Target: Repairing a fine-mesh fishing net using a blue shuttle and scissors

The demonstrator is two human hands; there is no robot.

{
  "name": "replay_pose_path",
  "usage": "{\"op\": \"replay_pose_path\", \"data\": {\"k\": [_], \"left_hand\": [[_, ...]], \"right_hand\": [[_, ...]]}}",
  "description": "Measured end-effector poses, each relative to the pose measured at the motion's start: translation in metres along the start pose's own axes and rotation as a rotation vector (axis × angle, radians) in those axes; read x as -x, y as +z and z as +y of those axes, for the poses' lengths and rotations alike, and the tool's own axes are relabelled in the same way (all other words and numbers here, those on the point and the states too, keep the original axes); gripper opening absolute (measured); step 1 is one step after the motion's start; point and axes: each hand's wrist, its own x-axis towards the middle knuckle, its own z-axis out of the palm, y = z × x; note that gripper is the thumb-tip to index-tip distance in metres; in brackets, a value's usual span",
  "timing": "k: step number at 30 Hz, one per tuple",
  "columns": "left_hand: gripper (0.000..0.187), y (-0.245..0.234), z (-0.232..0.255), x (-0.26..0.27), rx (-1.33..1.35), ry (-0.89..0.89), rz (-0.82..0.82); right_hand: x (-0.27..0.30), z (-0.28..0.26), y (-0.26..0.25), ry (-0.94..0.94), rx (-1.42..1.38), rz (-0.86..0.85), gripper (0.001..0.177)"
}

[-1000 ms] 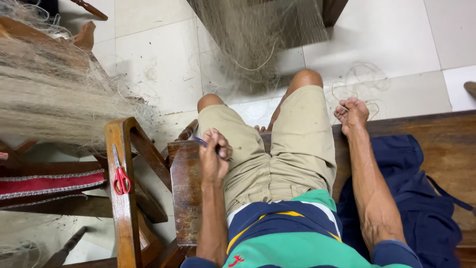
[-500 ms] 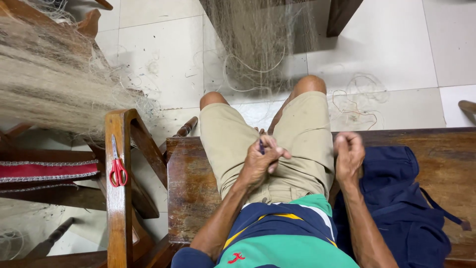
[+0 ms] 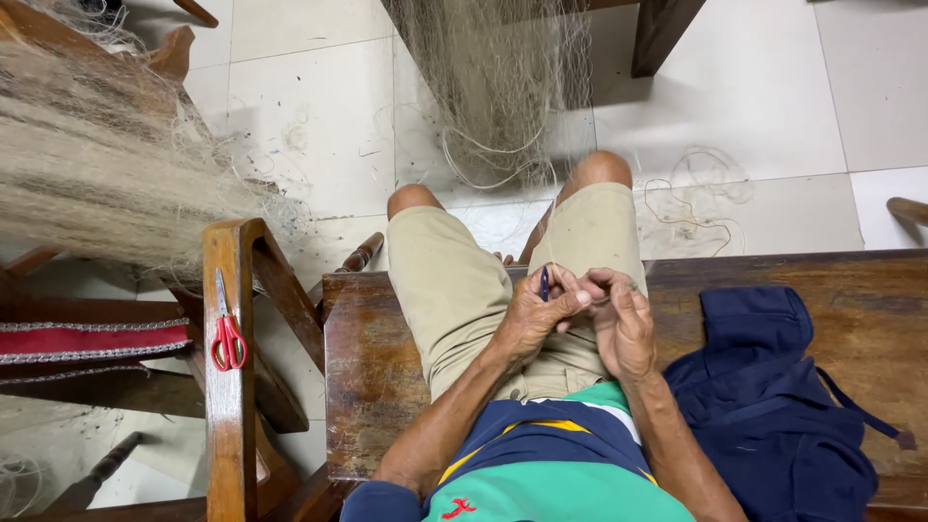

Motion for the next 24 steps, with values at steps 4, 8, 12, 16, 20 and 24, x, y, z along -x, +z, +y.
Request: {"op": "replay_pose_path", "data": {"k": [4, 8, 12, 16, 20, 24], "left_hand": [[0.026, -0.027, -0.010, -0.014, 0.006, 0.053, 0.012], [0.032, -0.010, 0.031, -0.027, 0.174, 0.051, -0.103], [0.032, -0.004, 0.021, -0.063, 0.263, 0.071, -0.182], [0.045, -0.027, -0.025, -0.091, 0.374, -0.025, -0.112], [0.048, -0.044, -0.040, -0.111, 0.330, -0.115, 0.051], [0.037, -0.047, -0.064, -0.115, 0.353, -0.111, 0.148]], "right_hand": [[0.006, 0.002, -0.019, -0.109, 0.054, 0.039, 0.043], [0.021, -0.041, 0.020, -0.237, -0.024, -0.033, 0.041], [0.031, -0.067, 0.037, -0.399, -0.011, -0.020, 0.044], [0.034, -0.081, 0.029, -0.502, 0.031, -0.018, 0.045], [0.056, -0.105, 0.043, -0.493, 0.056, -0.034, 0.032], [0.069, -0.120, 0.037, -0.520, 0.077, 0.030, 0.035]]}}
